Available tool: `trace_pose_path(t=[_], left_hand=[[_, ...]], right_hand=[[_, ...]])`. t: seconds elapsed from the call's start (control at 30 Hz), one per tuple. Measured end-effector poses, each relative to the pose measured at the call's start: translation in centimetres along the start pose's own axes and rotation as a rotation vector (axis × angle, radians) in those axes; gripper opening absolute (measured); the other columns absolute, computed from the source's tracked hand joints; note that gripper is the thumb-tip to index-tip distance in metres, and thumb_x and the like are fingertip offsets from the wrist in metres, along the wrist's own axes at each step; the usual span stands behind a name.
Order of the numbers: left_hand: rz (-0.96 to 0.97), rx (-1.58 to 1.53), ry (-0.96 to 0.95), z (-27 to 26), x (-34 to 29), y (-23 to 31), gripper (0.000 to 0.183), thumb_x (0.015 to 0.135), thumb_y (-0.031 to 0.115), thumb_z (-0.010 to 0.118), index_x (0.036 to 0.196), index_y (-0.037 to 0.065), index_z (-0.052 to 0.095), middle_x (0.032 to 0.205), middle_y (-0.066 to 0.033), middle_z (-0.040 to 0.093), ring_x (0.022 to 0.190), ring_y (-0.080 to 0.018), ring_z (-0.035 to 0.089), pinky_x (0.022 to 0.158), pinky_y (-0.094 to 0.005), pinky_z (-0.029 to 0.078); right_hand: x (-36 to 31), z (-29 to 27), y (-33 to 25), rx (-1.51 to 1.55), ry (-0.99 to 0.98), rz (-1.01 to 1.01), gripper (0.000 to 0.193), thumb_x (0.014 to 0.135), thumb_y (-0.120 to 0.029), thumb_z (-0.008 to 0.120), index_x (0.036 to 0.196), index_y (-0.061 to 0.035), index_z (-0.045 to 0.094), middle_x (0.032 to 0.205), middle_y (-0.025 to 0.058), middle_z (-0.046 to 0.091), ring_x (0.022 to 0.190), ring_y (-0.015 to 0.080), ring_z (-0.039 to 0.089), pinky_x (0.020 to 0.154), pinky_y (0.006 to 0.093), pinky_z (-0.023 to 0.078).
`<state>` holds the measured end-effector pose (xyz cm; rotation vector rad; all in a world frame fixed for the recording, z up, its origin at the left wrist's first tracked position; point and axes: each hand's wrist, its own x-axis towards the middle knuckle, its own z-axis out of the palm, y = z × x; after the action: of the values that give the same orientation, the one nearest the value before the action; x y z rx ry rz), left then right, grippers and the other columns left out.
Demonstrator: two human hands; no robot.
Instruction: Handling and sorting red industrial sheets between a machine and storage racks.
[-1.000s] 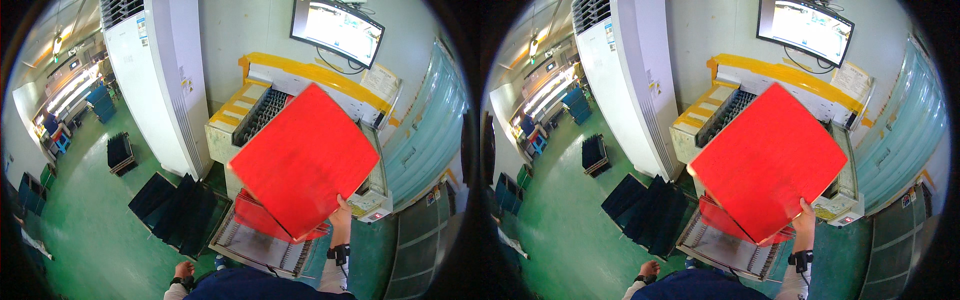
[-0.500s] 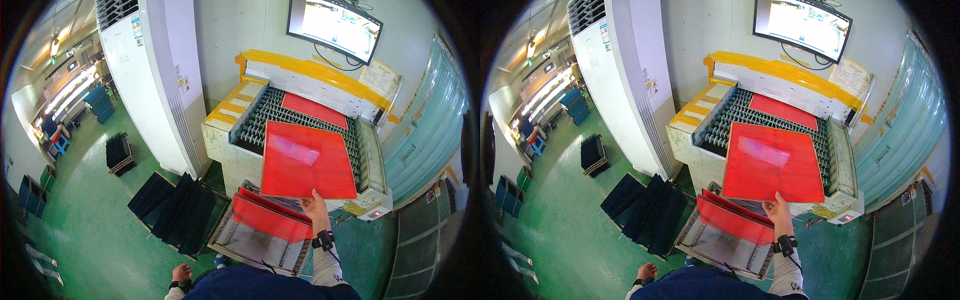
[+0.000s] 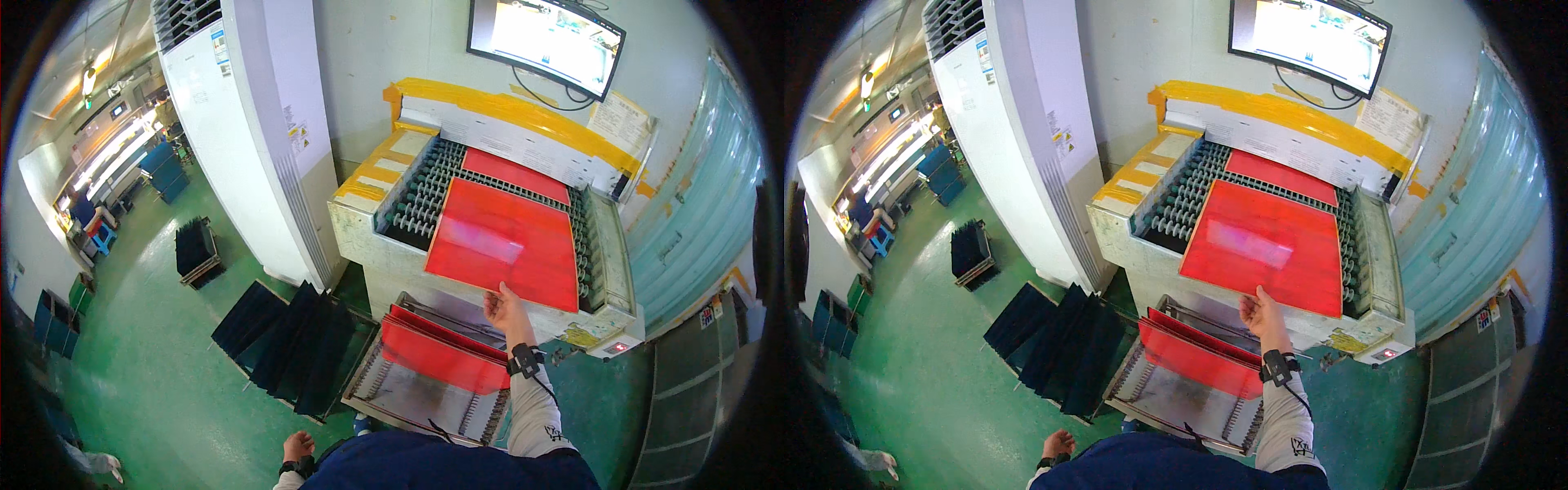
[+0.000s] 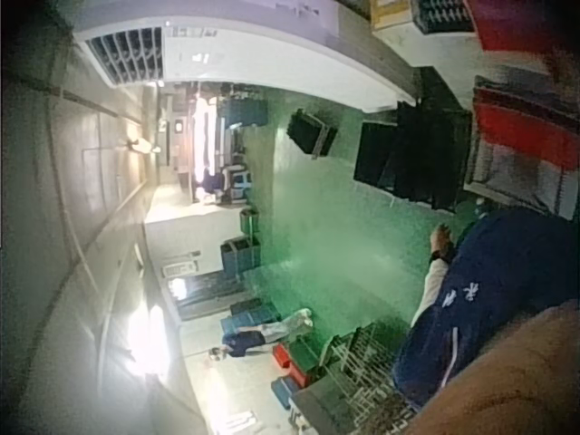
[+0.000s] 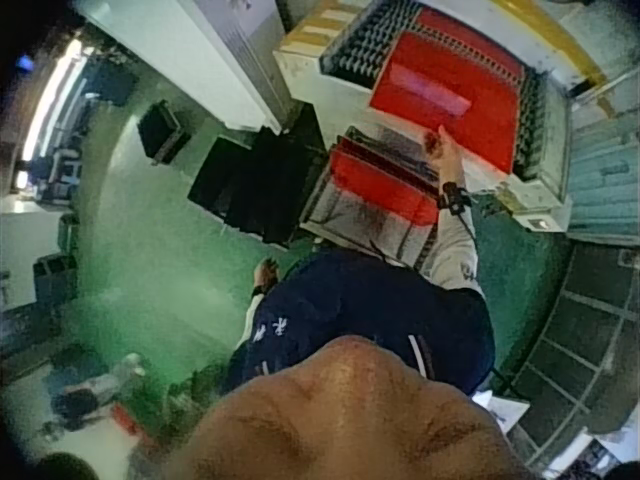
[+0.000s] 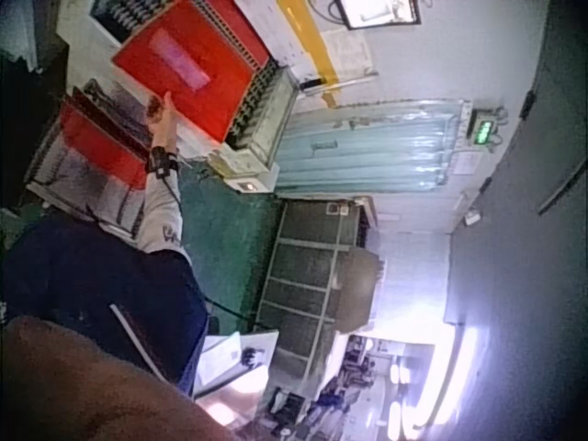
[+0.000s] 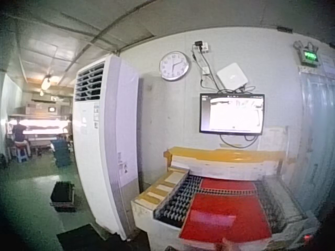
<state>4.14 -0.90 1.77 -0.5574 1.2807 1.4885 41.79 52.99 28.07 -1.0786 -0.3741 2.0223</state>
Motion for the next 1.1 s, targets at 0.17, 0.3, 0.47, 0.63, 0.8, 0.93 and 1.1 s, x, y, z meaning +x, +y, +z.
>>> trace_pose_path(t=[0.17, 0.3, 0.47, 0.63, 0.8, 0.93, 1.1], left_hand=[[-0.027, 0.073, 0.109, 0.0, -0.7, -0.1, 0.011, 0.078, 0.013, 0.051, 0.085, 0.006, 0.048, 0.074, -0.0087, 0.051, 0.060, -0.0246, 0.051, 0.050, -0.0385, 0.043], [0.006, 0.103, 0.158, 0.6, -0.9, -0.2, 0.013, 0.079, 0.015, 0.051, 0.086, 0.005, 0.048, 0.075, -0.0094, 0.051, 0.062, -0.0255, 0.051, 0.050, -0.0385, 0.043], [-0.048, -0.033, 0.012, -0.6, -0.2, -0.2, 0.015, 0.080, 0.017, 0.052, 0.087, 0.005, 0.049, 0.077, -0.0104, 0.051, 0.064, -0.0266, 0.051, 0.052, -0.0397, 0.043], [-0.038, 0.010, 0.088, -0.1, -0.1, -0.3, 0.015, 0.079, 0.017, 0.052, 0.088, 0.005, 0.049, 0.079, -0.0105, 0.051, 0.067, -0.0268, 0.051, 0.055, -0.0428, 0.043], [-0.039, -0.104, -0.031, -1.5, 0.4, -0.5, 0.016, 0.080, 0.019, 0.050, 0.089, 0.006, 0.049, 0.079, -0.0106, 0.051, 0.067, -0.0275, 0.052, 0.055, -0.0437, 0.043], [-0.019, 0.056, 0.090, -0.1, 0.2, -0.5, 0.016, 0.080, 0.018, 0.049, 0.089, 0.006, 0.049, 0.079, -0.0101, 0.051, 0.067, -0.0272, 0.051, 0.055, -0.0428, 0.043], [-0.058, -0.029, 0.057, 0.5, -0.1, -0.2, 0.013, 0.079, 0.015, 0.050, 0.087, 0.005, 0.048, 0.074, -0.0099, 0.050, 0.061, -0.0252, 0.050, 0.051, -0.0403, 0.042]], right_hand=[[0.5, 0.5, -0.8, -0.107, -0.011, -0.003, 0.039, 0.078, -0.039, 0.057, 0.081, -0.0007, 0.057, 0.071, 0.0069, 0.058, 0.062, 0.0162, 0.054, 0.054, 0.0268, 0.044], [1.5, -0.1, -0.9, -0.063, -0.046, -0.030, 0.040, 0.078, -0.039, 0.057, 0.080, 0.0007, 0.056, 0.070, 0.0082, 0.058, 0.059, 0.0169, 0.053, 0.054, 0.0284, 0.045], [1.1, 0.9, -0.9, -0.079, -0.033, -0.015, 0.037, 0.078, -0.037, 0.057, 0.081, -0.0003, 0.057, 0.071, 0.0075, 0.058, 0.060, 0.0163, 0.053, 0.054, 0.0277, 0.044], [1.1, 0.7, -0.9, -0.071, -0.038, -0.019, 0.034, 0.078, -0.035, 0.058, 0.083, -0.0017, 0.057, 0.073, 0.0062, 0.058, 0.062, 0.0153, 0.054, 0.055, 0.0272, 0.044], [1.2, 0.7, -0.8, -0.084, -0.048, -0.028, 0.033, 0.078, -0.035, 0.057, 0.087, -0.0030, 0.057, 0.077, 0.0042, 0.059, 0.065, 0.0145, 0.055, 0.057, 0.0274, 0.044], [1.2, 0.9, -0.8, -0.090, -0.066, -0.021, 0.032, 0.080, -0.034, 0.055, 0.090, -0.0036, 0.057, 0.079, 0.0045, 0.060, 0.066, 0.0149, 0.055, 0.059, 0.0275, 0.045], [1.2, 0.4, -1.0, -0.060, -0.083, -0.065, 0.031, 0.081, -0.033, 0.052, 0.092, -0.0038, 0.057, 0.080, 0.0057, 0.060, 0.066, 0.0158, 0.055, 0.060, 0.0283, 0.046]])
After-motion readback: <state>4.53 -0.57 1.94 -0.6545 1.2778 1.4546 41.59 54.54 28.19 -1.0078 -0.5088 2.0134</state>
